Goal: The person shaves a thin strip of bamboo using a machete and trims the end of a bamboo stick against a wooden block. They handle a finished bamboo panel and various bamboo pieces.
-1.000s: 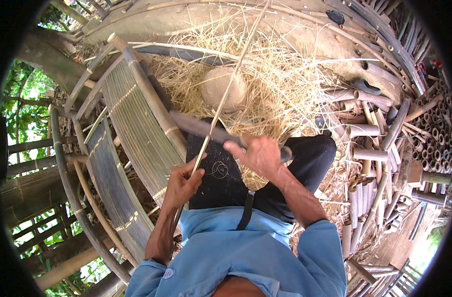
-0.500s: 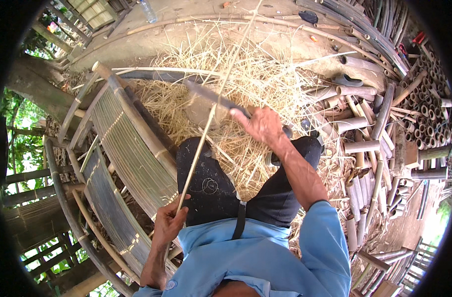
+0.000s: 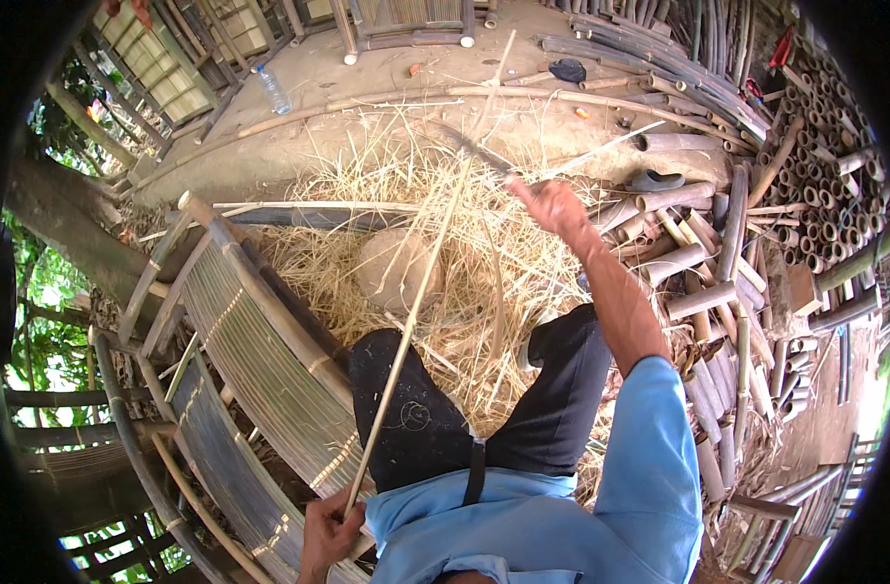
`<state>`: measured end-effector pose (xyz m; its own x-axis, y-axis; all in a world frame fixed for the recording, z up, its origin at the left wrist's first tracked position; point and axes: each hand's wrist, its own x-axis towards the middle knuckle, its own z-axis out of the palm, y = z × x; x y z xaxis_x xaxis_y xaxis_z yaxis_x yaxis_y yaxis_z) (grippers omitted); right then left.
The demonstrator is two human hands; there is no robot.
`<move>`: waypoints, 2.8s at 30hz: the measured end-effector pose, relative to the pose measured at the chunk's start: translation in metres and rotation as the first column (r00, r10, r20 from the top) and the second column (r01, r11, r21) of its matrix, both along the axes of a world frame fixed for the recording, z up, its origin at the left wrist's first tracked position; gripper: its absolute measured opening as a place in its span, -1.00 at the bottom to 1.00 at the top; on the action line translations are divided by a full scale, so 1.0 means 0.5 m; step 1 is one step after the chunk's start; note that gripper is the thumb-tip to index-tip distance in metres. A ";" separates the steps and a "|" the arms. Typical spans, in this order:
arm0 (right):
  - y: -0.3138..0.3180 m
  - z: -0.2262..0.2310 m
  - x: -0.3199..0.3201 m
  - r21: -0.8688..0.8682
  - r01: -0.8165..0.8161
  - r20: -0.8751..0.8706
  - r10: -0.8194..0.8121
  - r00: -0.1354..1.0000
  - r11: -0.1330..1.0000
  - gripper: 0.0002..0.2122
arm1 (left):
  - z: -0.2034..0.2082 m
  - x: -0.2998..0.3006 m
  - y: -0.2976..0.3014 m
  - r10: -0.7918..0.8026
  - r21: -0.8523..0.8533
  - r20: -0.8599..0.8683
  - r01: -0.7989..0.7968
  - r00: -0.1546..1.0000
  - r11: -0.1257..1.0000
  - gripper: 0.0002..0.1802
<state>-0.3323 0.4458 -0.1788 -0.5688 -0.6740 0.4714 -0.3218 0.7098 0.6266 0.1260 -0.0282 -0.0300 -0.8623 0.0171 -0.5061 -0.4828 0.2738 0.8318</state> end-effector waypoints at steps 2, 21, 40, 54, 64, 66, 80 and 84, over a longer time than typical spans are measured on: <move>0.106 0.048 -0.049 -0.011 0.080 -0.045 -0.081 0.996 0.997 -0.52 | 0.016 0.031 0.001 -0.030 0.022 0.079 0.029 0.996 0.999 -0.71; -0.478 0.043 0.288 0.132 0.810 0.123 0.820 0.559 -0.572 -0.77 | 0.035 -0.066 -0.010 0.140 -0.314 -0.780 -0.575 0.609 0.755 -0.55; -0.478 0.178 0.561 -0.777 0.363 0.628 0.674 0.390 0.515 -0.81 | 0.219 -0.166 -0.092 0.654 0.654 -0.725 0.084 -0.214 0.752 -0.43; -0.493 0.105 0.514 -0.508 0.583 0.778 0.629 -0.006 0.634 -0.55 | 0.143 -0.256 -0.062 0.565 0.607 -0.780 -0.102 -0.271 0.788 -0.42; -0.544 0.092 0.487 -0.696 0.465 0.718 0.530 0.452 0.547 -0.45 | 0.055 -0.338 -0.007 0.600 0.621 -0.783 -0.148 -0.167 0.769 -0.41; -0.557 0.066 0.476 -0.569 0.543 0.823 0.419 0.385 0.618 -0.43 | 0.056 -0.342 -0.001 0.618 0.640 -0.766 -0.121 -0.175 0.759 -0.44; -0.583 -0.026 0.392 -0.713 0.410 0.700 0.546 0.460 0.569 -0.75 | 0.066 -0.347 0.000 0.572 0.587 -0.810 -0.153 -0.130 0.795 -0.43; -0.601 0.047 0.449 -0.819 0.252 0.572 0.706 0.417 0.515 -0.70 | 0.067 -0.343 -0.015 0.538 0.554 -0.833 -0.191 -0.130 0.811 -0.45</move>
